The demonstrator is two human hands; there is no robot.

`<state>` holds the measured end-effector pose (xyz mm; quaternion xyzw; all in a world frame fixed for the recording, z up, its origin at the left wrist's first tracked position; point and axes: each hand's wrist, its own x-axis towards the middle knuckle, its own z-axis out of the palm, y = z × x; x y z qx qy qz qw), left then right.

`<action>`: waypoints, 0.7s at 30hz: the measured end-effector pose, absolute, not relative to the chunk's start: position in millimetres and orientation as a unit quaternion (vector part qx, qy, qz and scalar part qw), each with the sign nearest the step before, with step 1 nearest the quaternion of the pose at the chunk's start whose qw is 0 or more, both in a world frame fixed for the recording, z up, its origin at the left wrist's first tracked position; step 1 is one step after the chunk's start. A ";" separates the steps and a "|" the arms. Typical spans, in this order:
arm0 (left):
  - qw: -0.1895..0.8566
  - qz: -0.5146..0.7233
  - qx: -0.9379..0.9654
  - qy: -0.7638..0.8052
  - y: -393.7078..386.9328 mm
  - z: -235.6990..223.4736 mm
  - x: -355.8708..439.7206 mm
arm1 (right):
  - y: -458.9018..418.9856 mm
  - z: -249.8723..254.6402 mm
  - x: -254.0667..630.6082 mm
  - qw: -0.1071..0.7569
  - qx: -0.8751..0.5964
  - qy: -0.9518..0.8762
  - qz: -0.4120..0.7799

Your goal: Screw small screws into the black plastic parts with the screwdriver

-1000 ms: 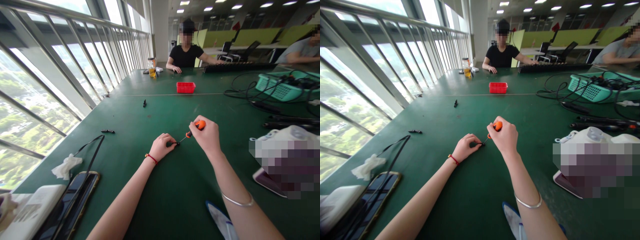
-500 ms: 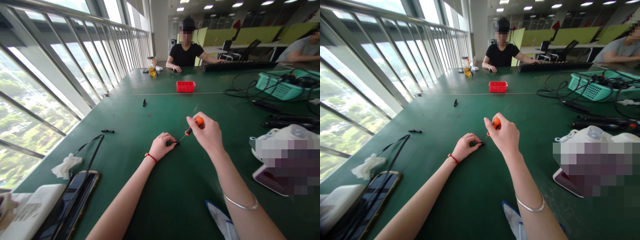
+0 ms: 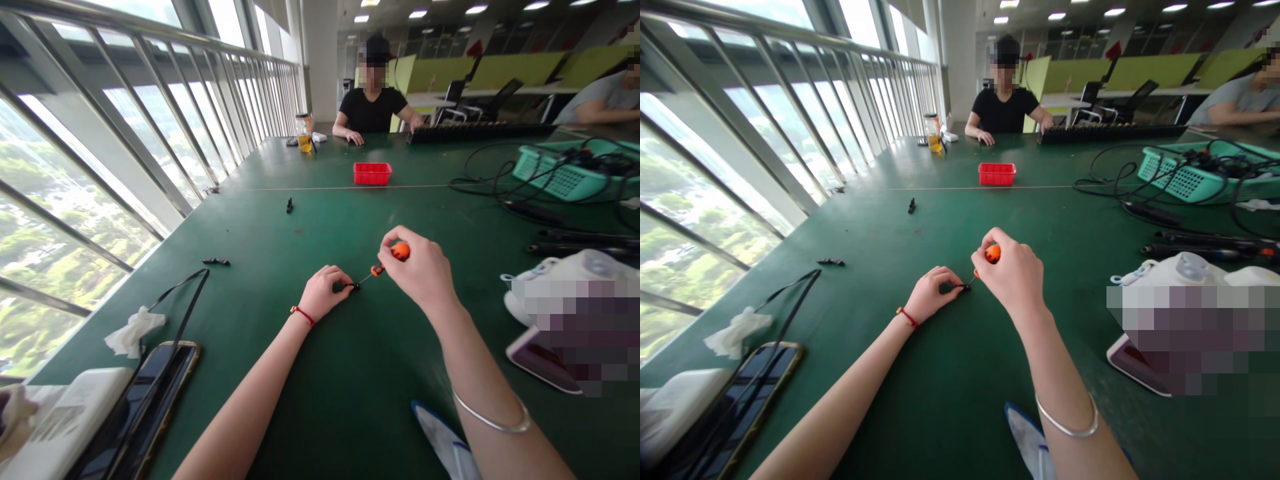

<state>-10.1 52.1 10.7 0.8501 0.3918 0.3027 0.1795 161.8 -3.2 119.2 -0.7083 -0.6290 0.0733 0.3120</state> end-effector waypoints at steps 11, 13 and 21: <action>0.189 0.302 0.847 0.395 51.7 12.7 -9.1 | 5.0 136.5 158.1 0.229 -0.731 -0.640 0.060; 0.189 0.303 0.846 0.396 51.9 12.6 -9.2 | 6.1 137.8 155.8 0.232 -0.727 -0.643 0.065; 0.188 0.305 0.847 0.392 52.1 12.6 -9.7 | 3.1 128.0 158.7 0.271 -0.721 -0.633 0.077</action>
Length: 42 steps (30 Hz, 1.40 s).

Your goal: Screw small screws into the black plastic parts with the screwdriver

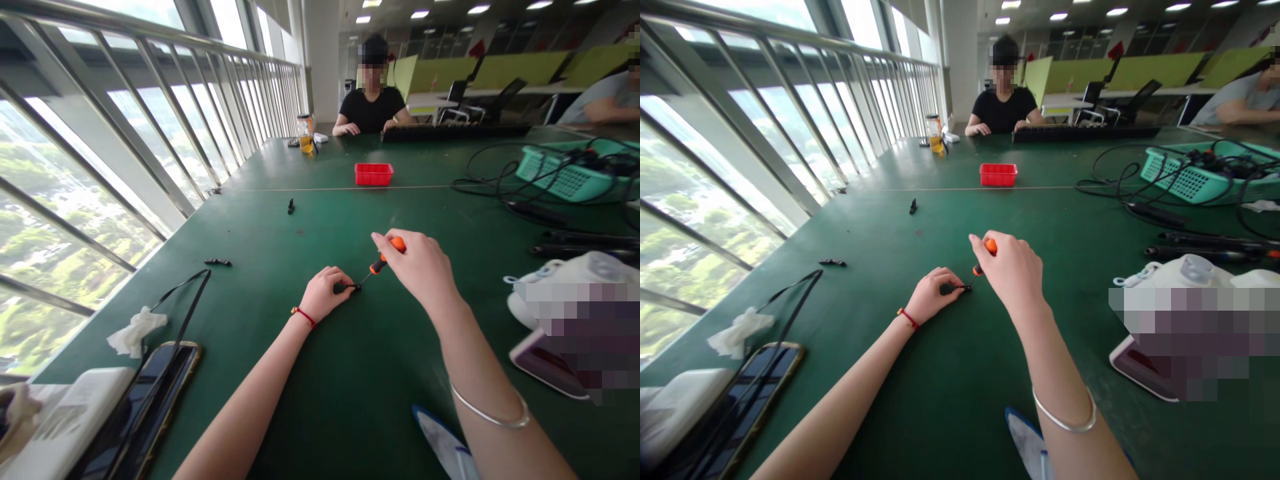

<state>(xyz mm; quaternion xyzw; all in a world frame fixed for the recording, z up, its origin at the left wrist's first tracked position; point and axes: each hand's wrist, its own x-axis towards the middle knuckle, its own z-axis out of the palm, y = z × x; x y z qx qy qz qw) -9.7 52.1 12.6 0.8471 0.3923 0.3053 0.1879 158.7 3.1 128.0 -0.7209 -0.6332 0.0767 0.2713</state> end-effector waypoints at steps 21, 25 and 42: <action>0.182 0.302 0.848 0.397 51.4 12.6 -9.0 | 3.7 132.7 155.4 0.251 -0.688 -0.680 0.028; 0.182 0.304 0.848 0.394 51.1 12.3 -9.3 | 3.8 124.8 154.5 0.262 -0.703 -0.660 0.048; 0.176 0.304 0.849 0.394 52.1 11.3 -10.3 | 4.8 121.2 160.4 0.290 -0.668 -0.669 0.149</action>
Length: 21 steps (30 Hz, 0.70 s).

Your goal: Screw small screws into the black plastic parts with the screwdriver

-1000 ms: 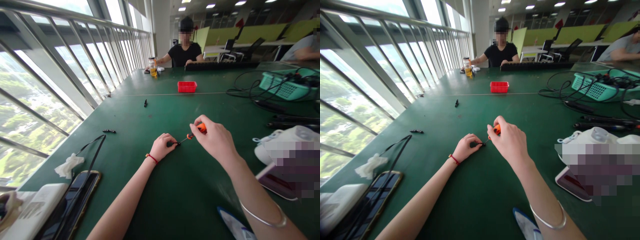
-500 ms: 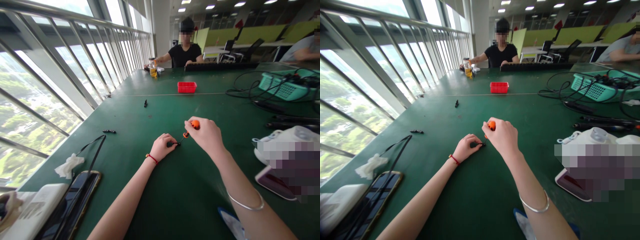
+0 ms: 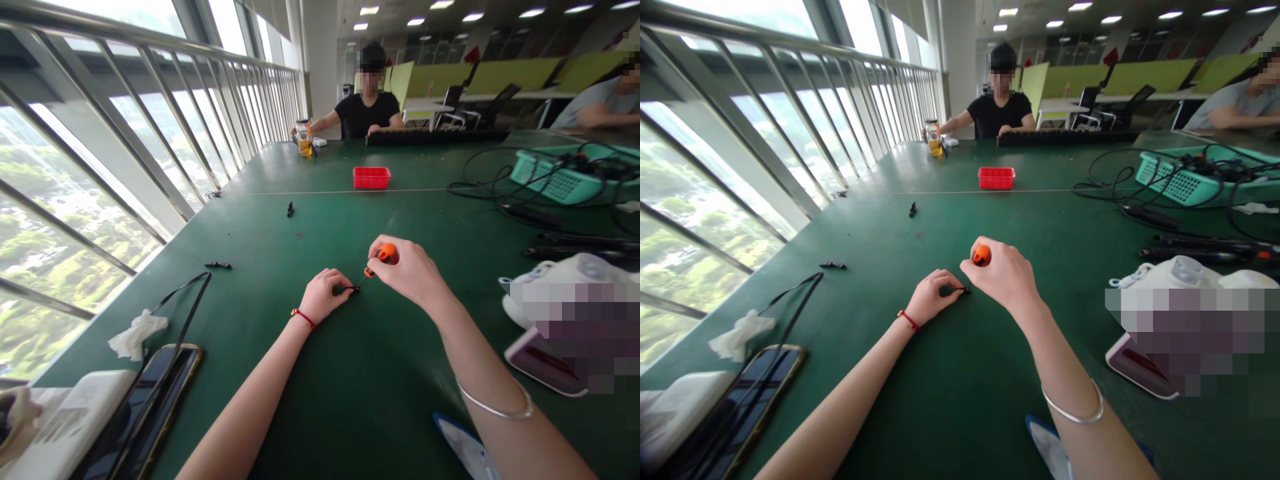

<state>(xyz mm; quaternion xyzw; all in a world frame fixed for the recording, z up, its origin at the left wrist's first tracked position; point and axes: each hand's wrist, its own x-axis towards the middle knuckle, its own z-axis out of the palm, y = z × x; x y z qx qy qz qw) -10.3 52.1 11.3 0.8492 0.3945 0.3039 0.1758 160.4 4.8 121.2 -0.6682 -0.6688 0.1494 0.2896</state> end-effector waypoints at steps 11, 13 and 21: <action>0.213 0.348 0.818 0.405 53.7 13.3 -13.2 | 8.3 112.9 181.8 0.353 -0.624 -0.677 0.166; 0.211 0.358 0.811 0.410 53.5 13.8 -13.7 | 8.0 83.7 180.5 0.343 -0.625 -0.685 0.151; 0.167 0.331 0.836 0.406 50.2 11.7 -13.5 | 11.5 10.5 164.8 0.269 -0.607 -0.741 0.101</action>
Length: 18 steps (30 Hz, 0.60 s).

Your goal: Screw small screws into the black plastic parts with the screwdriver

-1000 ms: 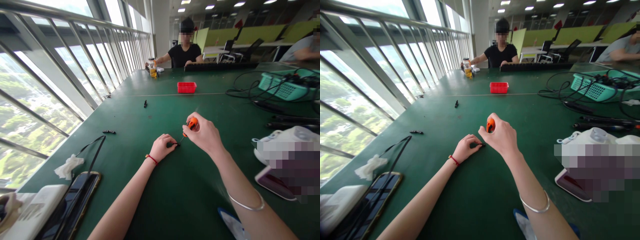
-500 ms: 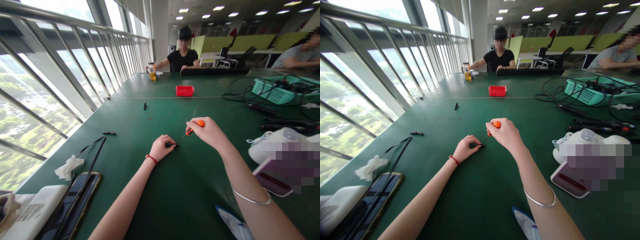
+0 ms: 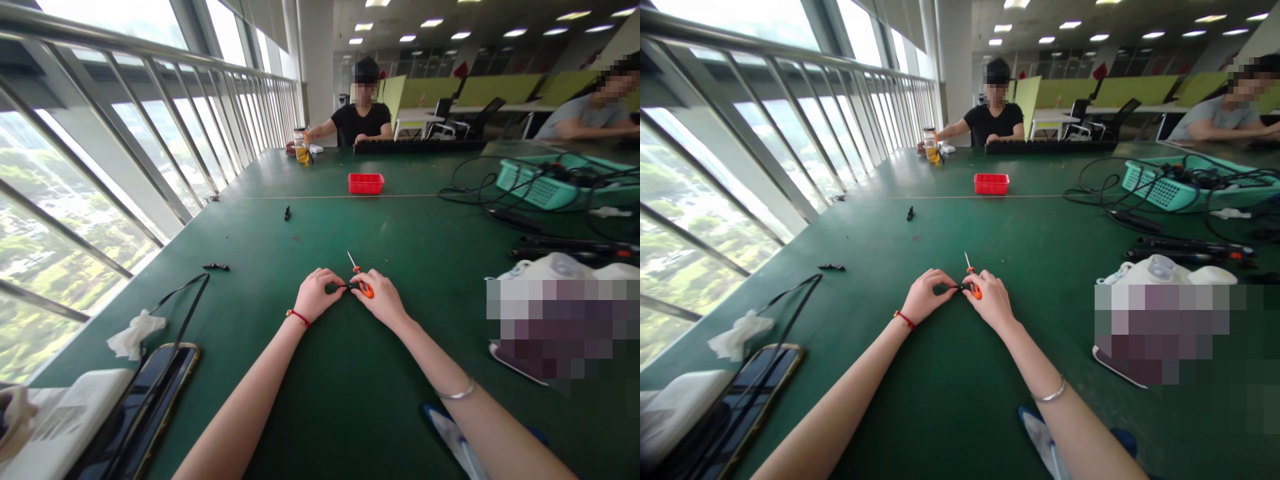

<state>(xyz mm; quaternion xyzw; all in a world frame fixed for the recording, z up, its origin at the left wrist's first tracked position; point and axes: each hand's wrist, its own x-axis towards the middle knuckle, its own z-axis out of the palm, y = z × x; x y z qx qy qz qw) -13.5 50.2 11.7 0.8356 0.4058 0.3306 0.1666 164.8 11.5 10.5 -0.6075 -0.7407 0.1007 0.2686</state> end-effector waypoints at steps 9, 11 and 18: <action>0.216 0.365 0.810 0.404 52.0 14.9 -17.9 | 16.0 0.6 163.3 0.257 -0.597 -0.759 0.046; 0.216 0.369 0.807 0.406 49.4 16.0 -21.6 | 14.0 0.9 163.4 0.276 -0.594 -0.754 0.053; 0.205 0.365 0.818 0.395 32.1 16.1 -24.6 | 2.7 9.3 163.4 0.314 -0.529 -0.786 0.058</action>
